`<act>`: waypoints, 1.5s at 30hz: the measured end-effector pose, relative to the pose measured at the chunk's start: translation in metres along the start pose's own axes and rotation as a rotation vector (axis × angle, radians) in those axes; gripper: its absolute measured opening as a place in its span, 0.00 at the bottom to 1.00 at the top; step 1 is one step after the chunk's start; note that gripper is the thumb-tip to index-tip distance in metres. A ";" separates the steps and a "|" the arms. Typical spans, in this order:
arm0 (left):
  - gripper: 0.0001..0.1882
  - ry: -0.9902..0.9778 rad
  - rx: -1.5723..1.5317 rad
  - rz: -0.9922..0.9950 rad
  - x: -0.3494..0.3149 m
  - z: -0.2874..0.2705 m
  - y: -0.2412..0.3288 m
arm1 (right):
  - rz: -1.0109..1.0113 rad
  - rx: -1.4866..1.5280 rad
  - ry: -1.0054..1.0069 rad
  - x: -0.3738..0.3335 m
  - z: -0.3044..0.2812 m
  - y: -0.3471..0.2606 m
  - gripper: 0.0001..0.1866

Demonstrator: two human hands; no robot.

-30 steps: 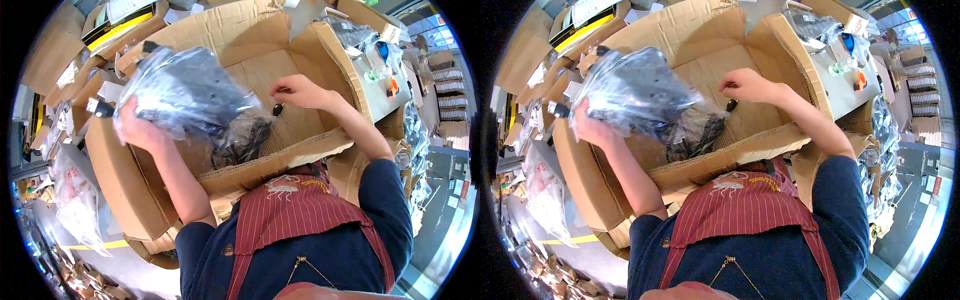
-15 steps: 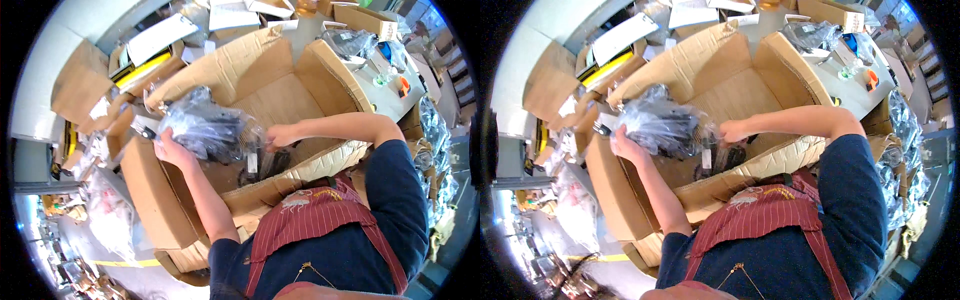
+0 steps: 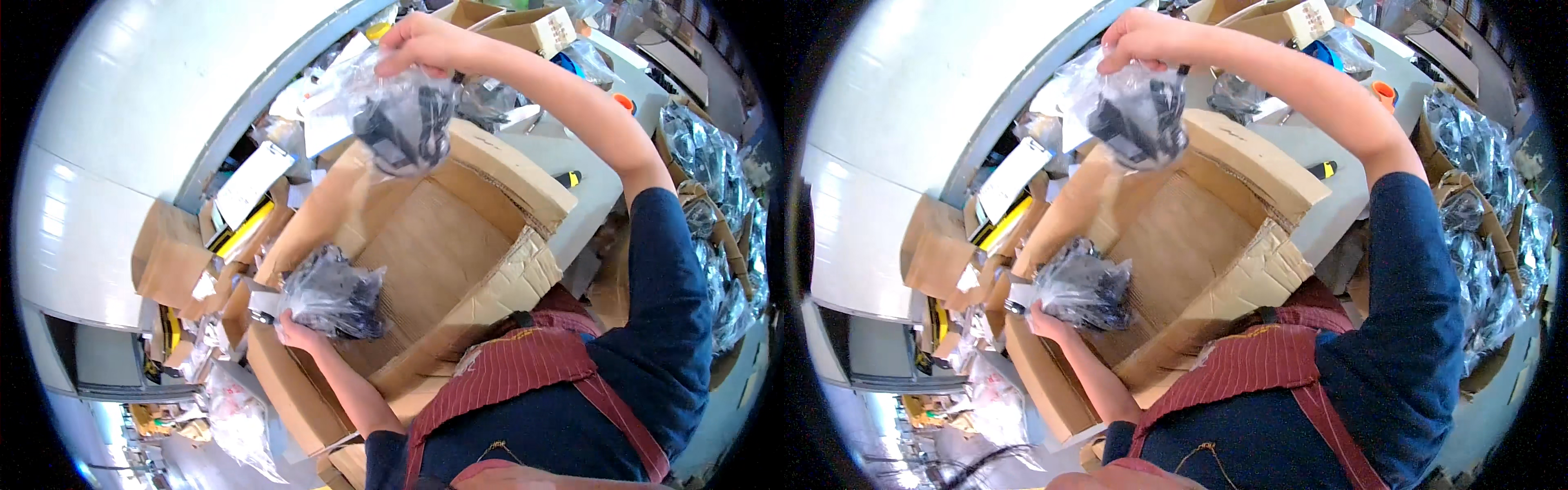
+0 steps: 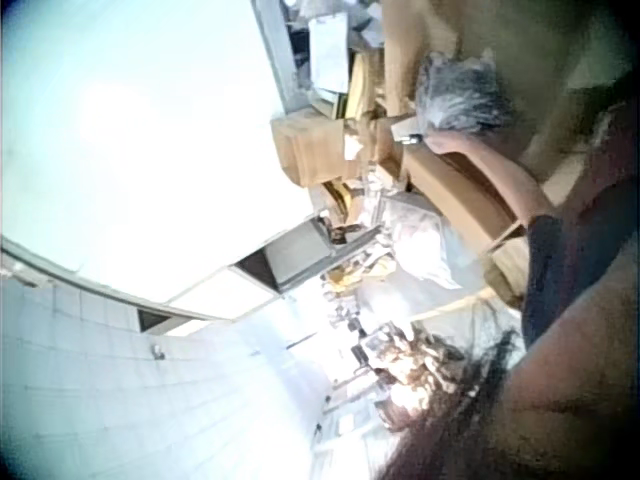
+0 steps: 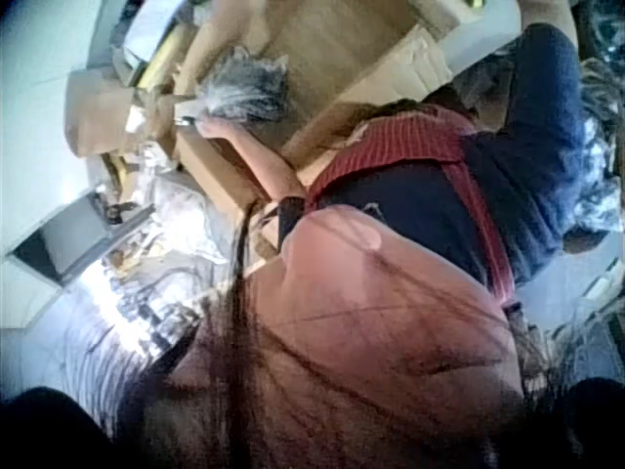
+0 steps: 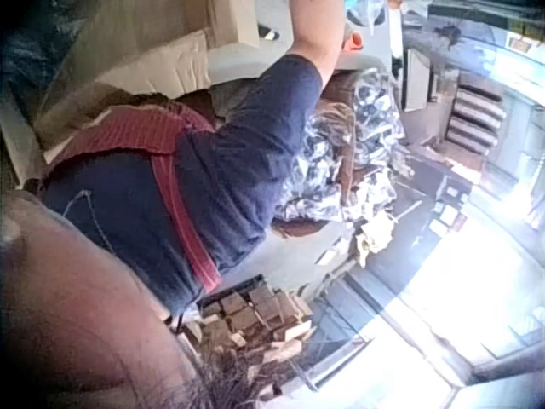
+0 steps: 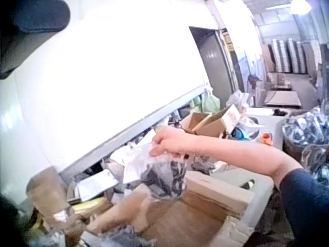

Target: The person sorts power strips into plastic bags at a table, places them into a cardboard box, and carries the box across a warehouse floor.

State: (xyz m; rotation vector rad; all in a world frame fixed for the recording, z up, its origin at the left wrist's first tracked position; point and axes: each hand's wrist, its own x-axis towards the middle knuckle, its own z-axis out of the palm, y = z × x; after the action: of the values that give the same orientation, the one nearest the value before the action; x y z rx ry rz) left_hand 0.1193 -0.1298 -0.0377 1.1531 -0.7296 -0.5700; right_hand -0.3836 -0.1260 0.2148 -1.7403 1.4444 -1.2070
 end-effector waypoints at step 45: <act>0.16 -0.856 0.584 0.091 -0.009 0.510 -0.033 | 0.021 -0.188 -0.015 0.276 -0.034 0.333 0.12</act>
State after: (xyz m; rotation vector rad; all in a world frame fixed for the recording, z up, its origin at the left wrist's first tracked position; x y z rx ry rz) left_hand -0.2777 -0.4420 0.0445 1.3892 -1.7604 -0.8092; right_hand -0.5599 -0.4716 0.0204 -1.8482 1.6069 -1.0743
